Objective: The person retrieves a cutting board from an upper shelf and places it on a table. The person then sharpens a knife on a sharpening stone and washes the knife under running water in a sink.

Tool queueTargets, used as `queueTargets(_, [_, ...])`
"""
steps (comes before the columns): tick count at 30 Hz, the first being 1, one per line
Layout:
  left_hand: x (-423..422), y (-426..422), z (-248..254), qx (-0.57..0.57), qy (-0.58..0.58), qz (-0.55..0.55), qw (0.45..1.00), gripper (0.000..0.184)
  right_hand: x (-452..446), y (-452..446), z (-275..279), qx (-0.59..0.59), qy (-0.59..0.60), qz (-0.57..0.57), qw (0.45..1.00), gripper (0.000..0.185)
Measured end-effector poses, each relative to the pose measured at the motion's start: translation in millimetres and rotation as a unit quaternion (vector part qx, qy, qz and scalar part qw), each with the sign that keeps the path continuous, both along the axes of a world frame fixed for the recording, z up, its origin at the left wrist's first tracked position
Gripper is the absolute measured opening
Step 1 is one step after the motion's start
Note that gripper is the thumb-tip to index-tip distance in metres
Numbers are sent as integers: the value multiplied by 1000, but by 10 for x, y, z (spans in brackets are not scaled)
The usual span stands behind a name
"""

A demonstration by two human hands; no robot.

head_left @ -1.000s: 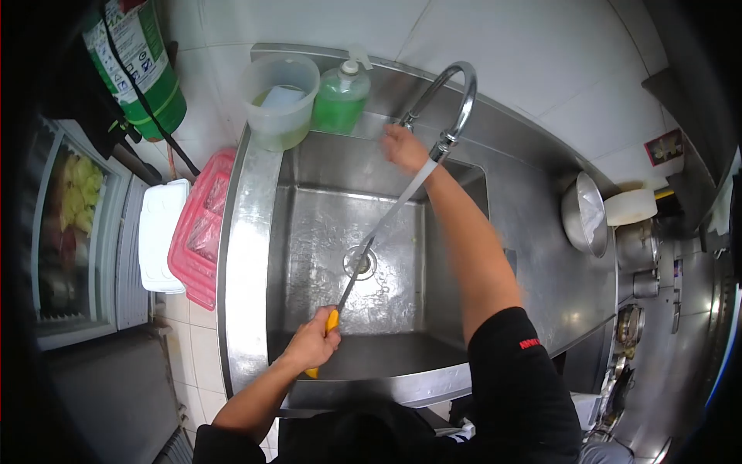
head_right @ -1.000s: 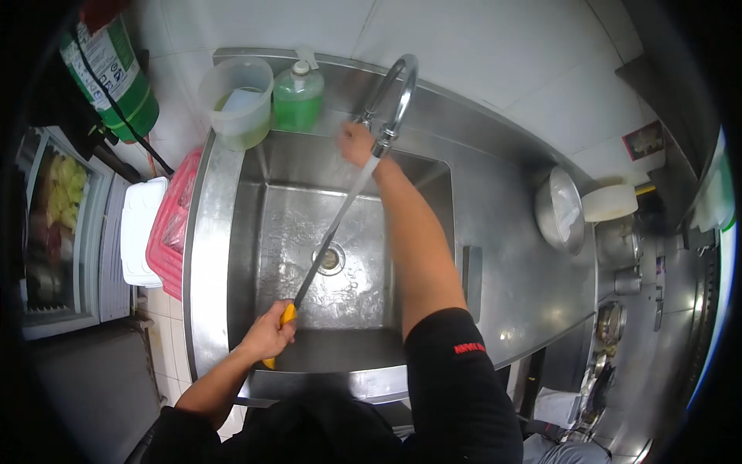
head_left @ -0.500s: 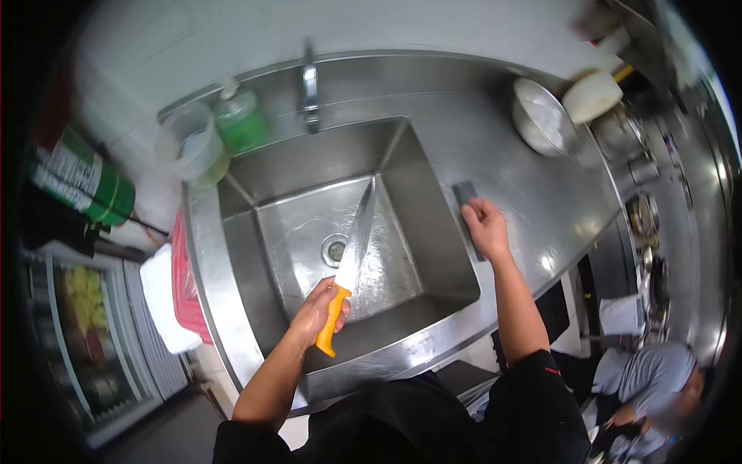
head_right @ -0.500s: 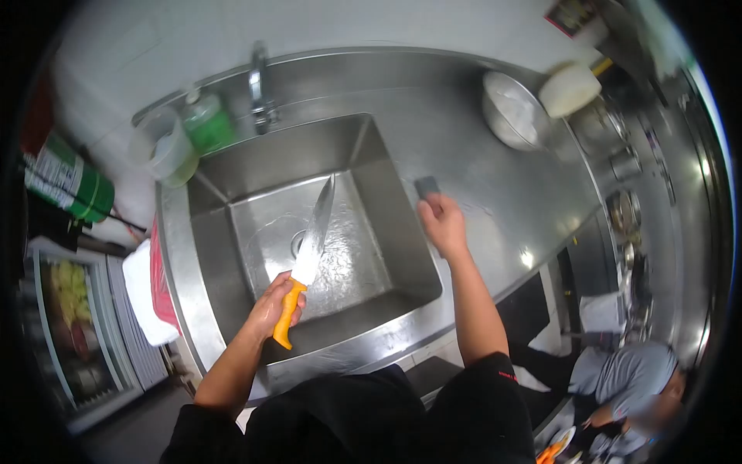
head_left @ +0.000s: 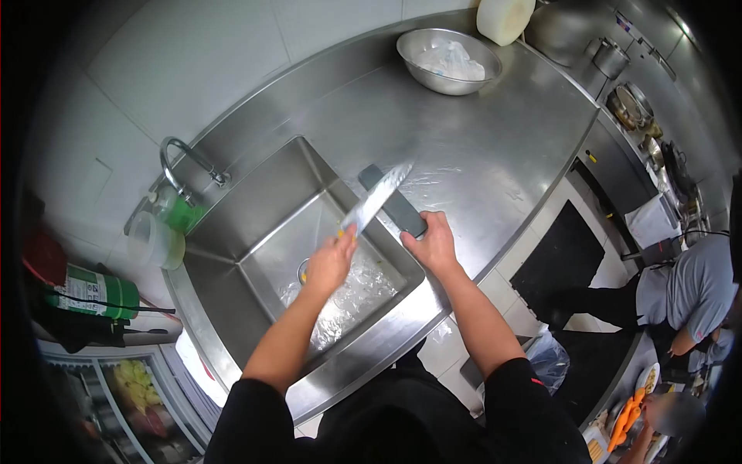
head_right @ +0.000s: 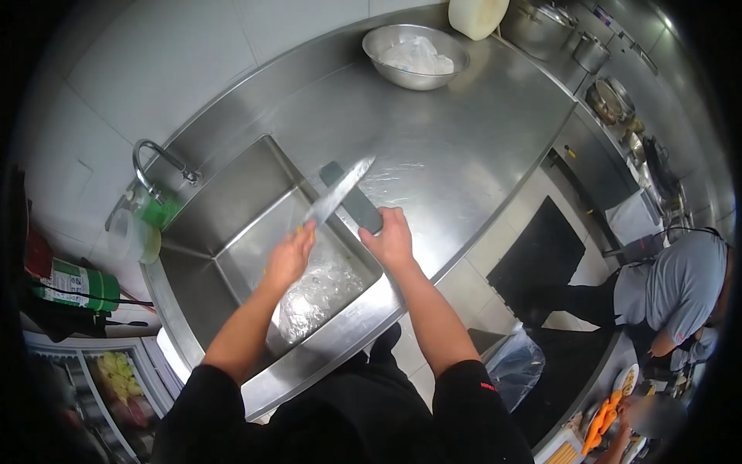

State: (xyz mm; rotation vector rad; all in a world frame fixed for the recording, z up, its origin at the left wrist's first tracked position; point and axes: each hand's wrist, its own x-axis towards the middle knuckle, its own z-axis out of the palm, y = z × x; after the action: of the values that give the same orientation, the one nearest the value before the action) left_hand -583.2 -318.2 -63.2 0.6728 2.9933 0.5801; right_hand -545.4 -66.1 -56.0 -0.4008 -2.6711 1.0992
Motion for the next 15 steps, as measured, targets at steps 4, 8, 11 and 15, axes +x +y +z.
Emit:
queueTargets(4, [-828, 459, 45, 34, 0, 6, 999, 39, -6, 25, -123, -22, 25, 12, 999, 56])
queueTargets(8, [-484, 625, 102, -5, -25, -127, 992, 39, -42, 123, -142, -45, 64, 27, 997, 54])
queueTargets(11, [-986, 649, 249, 10, -106, -43, 993, 41, -18, 116, -179, -50, 62, 35, 996, 54])
queueTargets(15, [-849, 673, 164, -10, -109, -83, 990, 43, -47, 151, -180, -56, 68, 48, 995, 53])
